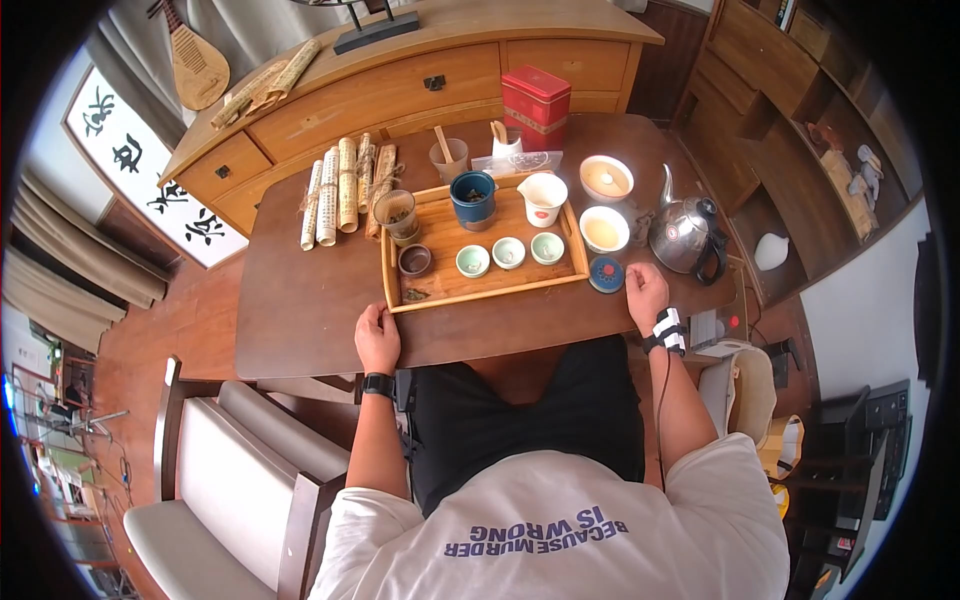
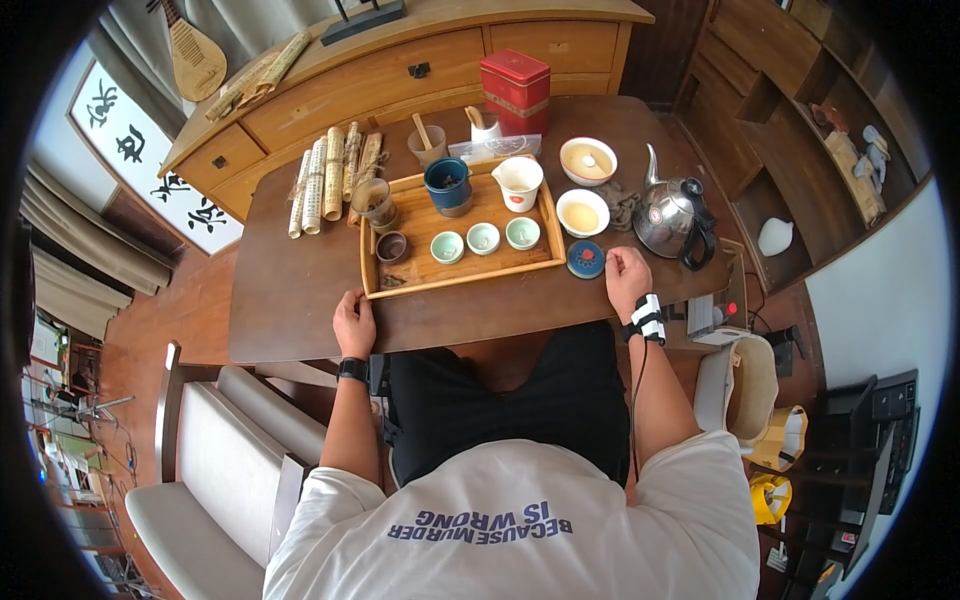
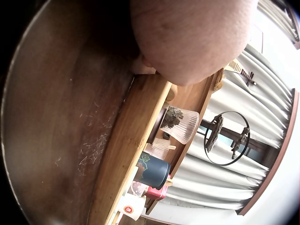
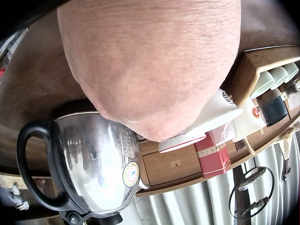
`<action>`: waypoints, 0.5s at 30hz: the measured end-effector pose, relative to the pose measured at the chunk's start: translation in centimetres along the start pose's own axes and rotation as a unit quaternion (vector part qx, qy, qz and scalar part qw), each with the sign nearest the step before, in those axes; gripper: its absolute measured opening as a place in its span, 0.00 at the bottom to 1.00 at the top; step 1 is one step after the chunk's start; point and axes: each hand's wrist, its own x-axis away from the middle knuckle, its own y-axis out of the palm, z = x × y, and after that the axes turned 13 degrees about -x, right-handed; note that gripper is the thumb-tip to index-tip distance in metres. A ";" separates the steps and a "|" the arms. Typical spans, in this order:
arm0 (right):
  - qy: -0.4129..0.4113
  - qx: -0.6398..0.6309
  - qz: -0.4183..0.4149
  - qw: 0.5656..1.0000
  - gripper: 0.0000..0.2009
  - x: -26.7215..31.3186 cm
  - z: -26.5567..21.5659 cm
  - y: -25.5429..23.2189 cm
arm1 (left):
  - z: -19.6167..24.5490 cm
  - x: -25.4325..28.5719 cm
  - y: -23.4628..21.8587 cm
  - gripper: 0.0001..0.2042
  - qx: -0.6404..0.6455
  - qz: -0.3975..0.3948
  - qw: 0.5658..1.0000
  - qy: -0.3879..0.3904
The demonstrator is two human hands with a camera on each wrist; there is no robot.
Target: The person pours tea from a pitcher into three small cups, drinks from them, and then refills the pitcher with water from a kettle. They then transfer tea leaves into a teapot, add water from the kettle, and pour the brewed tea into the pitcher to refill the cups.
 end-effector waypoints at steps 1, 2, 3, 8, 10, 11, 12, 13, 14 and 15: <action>0.000 0.000 0.000 1.000 0.04 0.0 0.0 0.0 | 0.0 0.0 0.0 0.07 0.000 0.001 1.000 0.000; -0.001 -0.001 0.001 1.000 0.04 0.0 0.0 0.0 | 0.1 0.0 0.0 0.07 0.000 0.003 1.000 0.000; -0.002 -0.002 0.002 1.000 0.04 0.0 -0.1 0.0 | 0.1 0.0 -0.1 0.07 0.002 0.002 1.000 0.000; -0.008 0.000 0.004 1.000 0.04 0.0 -0.1 0.0 | 0.0 0.0 0.0 0.07 0.007 0.003 1.000 0.001; -0.006 -0.002 0.002 1.000 0.04 0.0 0.1 0.0 | -0.1 0.0 0.1 0.07 0.007 0.003 1.000 0.000; -0.004 -0.003 0.003 1.000 0.04 0.0 0.1 0.0 | -0.1 0.0 0.1 0.07 0.006 0.003 1.000 -0.001; -0.003 -0.004 0.003 1.000 0.04 0.0 0.0 0.0 | 0.0 0.0 0.1 0.07 0.005 0.002 1.000 -0.002; -0.001 -0.005 0.003 1.000 0.04 0.0 0.0 0.0 | 0.0 0.1 0.1 0.07 0.005 0.002 1.000 -0.003; -0.003 -0.004 0.003 1.000 0.04 0.0 0.0 0.0 | 0.1 0.0 0.0 0.07 0.004 0.001 1.000 -0.004; -0.004 -0.003 0.004 1.000 0.04 0.0 0.0 0.0 | 0.1 0.0 0.0 0.07 0.004 0.000 1.000 -0.005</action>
